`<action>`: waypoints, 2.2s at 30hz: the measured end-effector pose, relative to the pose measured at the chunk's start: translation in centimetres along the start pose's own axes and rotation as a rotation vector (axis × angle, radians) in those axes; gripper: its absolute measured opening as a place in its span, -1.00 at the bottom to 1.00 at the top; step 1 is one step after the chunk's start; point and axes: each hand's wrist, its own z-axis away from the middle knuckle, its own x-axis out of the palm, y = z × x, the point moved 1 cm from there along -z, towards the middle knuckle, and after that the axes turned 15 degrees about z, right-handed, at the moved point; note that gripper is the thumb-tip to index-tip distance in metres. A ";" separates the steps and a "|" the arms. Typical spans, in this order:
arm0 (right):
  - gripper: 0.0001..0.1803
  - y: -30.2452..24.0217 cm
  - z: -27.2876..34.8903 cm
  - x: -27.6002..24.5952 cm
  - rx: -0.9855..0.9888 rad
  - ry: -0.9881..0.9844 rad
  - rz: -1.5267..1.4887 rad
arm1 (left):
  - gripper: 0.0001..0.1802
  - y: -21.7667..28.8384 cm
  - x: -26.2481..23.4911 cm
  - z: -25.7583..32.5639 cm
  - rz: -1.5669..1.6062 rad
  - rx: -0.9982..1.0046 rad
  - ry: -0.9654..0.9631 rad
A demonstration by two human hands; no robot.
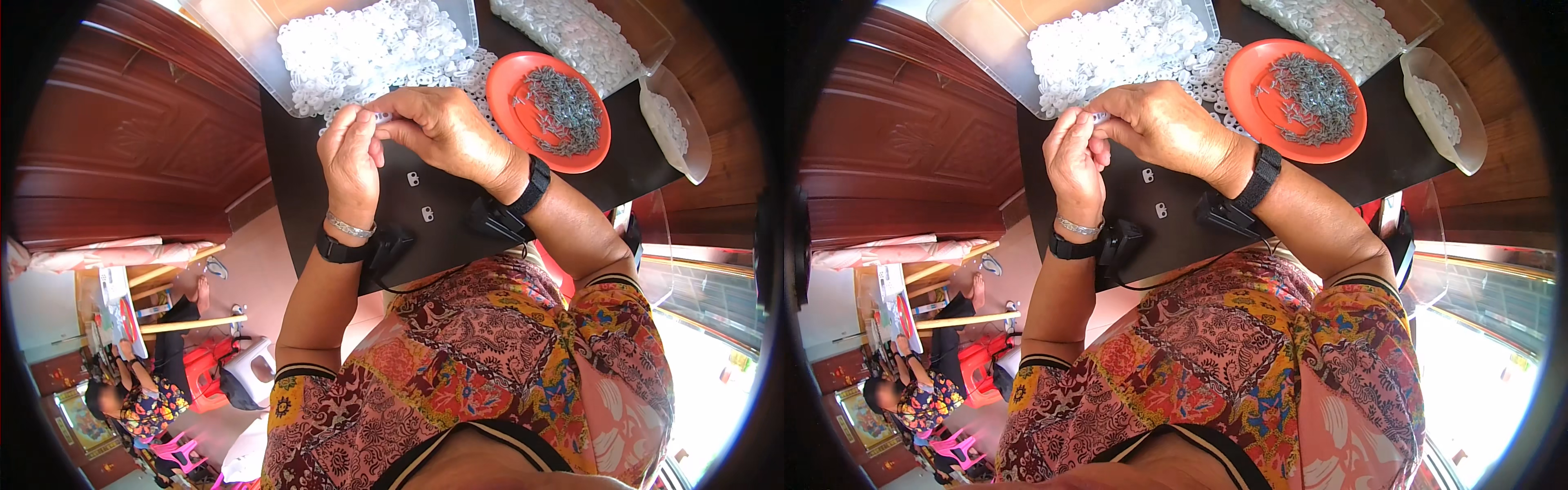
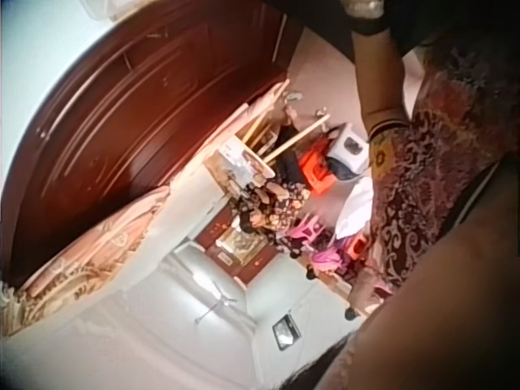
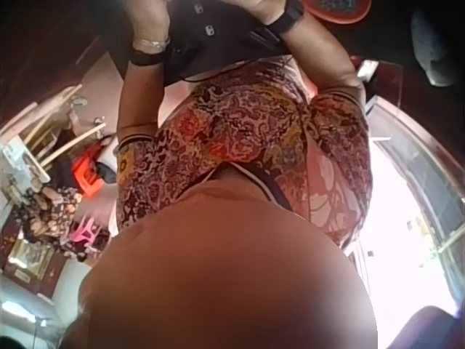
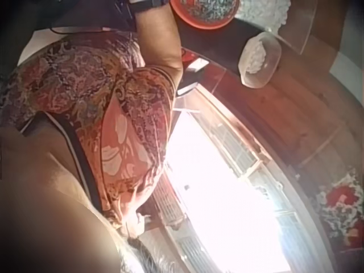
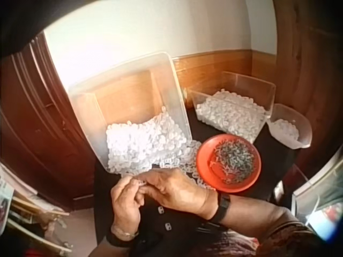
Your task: Assembling small white plastic components by hand in a workshop environment.
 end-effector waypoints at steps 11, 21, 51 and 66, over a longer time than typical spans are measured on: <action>-0.85 -0.2 0.4 -0.1 0.041 -0.008 0.045 | -0.77 -0.4 0.2 0.1 0.059 0.009 0.000; -0.83 -0.6 -2.5 -5.7 0.022 0.228 0.348 | -0.74 -0.1 -1.3 -0.9 0.035 0.084 0.142; -0.87 0.4 -1.0 5.9 0.022 -0.606 0.344 | -0.87 -0.5 -6.5 -4.6 0.155 0.075 0.446; -0.77 2.6 -1.1 0.7 0.504 -0.250 -0.192 | -0.81 -1.2 -1.8 -2.1 -0.142 -0.221 -0.165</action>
